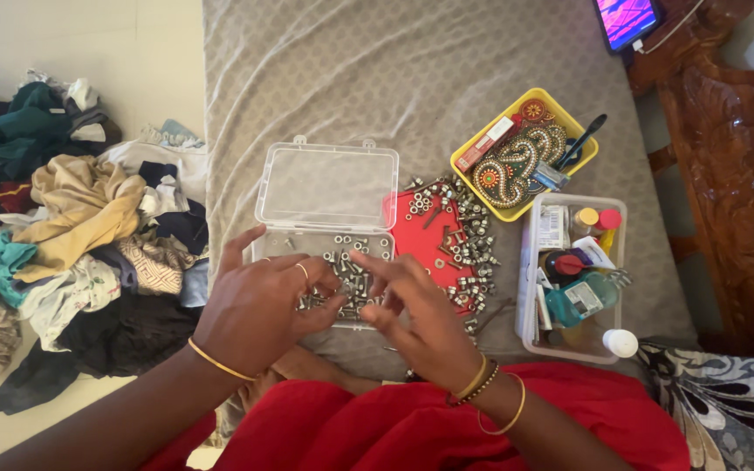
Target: The person sorts through various metal bolts and washers on a bed, picking them up by hand and moving them between a clear plastic container and a red surface.
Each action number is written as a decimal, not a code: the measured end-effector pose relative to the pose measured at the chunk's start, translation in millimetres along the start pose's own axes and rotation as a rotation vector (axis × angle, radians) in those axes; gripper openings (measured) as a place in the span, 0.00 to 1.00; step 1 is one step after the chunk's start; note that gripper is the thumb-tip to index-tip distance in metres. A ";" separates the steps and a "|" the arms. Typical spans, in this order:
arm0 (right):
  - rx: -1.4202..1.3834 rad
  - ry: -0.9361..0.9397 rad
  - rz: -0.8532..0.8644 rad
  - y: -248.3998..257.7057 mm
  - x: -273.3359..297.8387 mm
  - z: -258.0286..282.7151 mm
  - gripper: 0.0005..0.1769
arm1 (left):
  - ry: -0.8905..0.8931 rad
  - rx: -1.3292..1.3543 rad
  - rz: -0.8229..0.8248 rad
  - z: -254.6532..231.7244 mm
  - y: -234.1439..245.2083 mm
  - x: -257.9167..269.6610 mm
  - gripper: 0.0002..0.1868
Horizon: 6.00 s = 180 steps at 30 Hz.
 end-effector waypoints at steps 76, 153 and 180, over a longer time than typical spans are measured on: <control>-0.689 -0.402 0.301 -49.2 -2.8 -104.9 0.30 | -0.348 -0.051 -0.098 37.2 -64.9 25.2 0.11; 0.919 -0.071 -0.192 35.2 -16.8 -130.5 0.14 | 0.033 0.008 -0.311 53.6 -57.4 36.3 0.13; 0.398 -0.134 0.132 -0.1 -17.0 -118.2 0.10 | -0.015 0.027 -0.209 60.8 -73.6 40.8 0.10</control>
Point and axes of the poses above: each hand's wrist, its own x-axis away from the middle knuckle, its own y-axis out of the back of the hand, z = x × y, the point moved 4 cm from there along -x, towards the middle knuckle, and after that the axes turned 14 degrees about x, right-handed, at the moved point
